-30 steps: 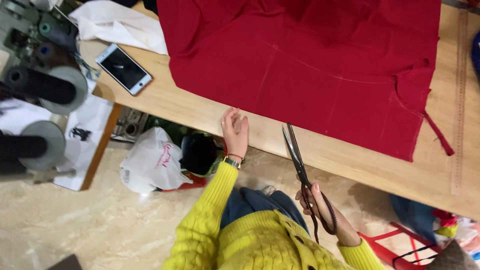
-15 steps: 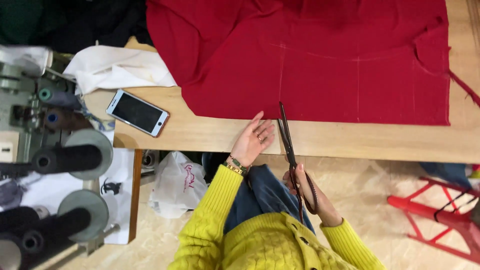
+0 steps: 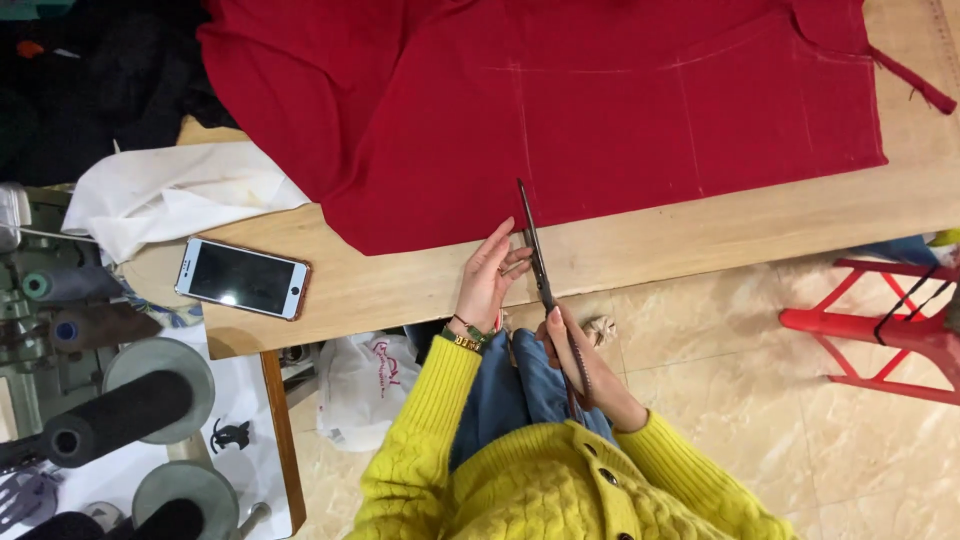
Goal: Cutting red fabric along a pattern line with scissors and then folding and smoothing the pieces to organize them on a wooden table.
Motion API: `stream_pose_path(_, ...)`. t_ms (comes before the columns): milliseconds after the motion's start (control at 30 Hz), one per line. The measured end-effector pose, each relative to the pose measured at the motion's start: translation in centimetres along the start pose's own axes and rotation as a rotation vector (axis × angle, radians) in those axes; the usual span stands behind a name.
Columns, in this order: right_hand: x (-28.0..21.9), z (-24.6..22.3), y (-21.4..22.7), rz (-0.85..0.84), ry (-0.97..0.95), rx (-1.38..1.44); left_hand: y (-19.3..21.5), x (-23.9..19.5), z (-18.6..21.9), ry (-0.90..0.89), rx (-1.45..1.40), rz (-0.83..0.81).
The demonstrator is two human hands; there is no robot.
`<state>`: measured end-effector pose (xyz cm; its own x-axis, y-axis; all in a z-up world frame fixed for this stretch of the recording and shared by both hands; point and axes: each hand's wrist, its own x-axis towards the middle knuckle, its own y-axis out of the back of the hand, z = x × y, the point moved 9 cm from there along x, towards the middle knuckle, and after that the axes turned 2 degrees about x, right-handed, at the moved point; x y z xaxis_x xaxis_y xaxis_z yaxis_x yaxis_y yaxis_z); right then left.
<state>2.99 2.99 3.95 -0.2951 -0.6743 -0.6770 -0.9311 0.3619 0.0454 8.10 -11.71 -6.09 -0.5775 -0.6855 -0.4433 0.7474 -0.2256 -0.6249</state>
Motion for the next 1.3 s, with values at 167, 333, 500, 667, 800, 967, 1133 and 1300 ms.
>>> stream_pose_path(167, 0.7, 0.3, -1.4, 0.007, 0.016, 0.036, 0.4, -0.1, -0.2, -0.004, -0.017, -0.038)
stream_pose_path(333, 0.3, -0.6, -1.8, 0.004, 0.03, -0.043, 0.0, -0.6, 0.4, 0.002, -0.026, -0.066)
stream_pose_path(500, 1.7, 1.4, -1.8, -0.011, 0.063, 0.0, 0.1, -0.3, 0.2, -0.001, -0.067, -0.07)
stream_pose_path(667, 0.8, -1.0, -2.2, -0.006, 0.057, 0.076, -0.3, -0.6, 0.7, -0.015, -0.038, -0.083)
stream_pose_path(800, 2.4, 1.5, -2.0, 0.018, 0.056, 0.189, -0.4, -0.9, 1.0, -0.014, -0.043, -0.086)
stream_pose_path(967, 2.4, 0.8, -1.9, 0.019, 0.008, 0.142, 0.1, -0.5, 0.5, -0.025, -0.071, -0.074)
stream_pose_path(1133, 3.0, -2.0, -1.9, 0.025, -0.036, 0.06, 0.1, -0.5, 0.7, -0.016, -0.075, -0.065)
stream_pose_path(1300, 4.4, -2.1, -1.8, 0.003, -0.024, 0.065, 0.5, -0.4, -0.1, 0.01, -0.118, -0.093)
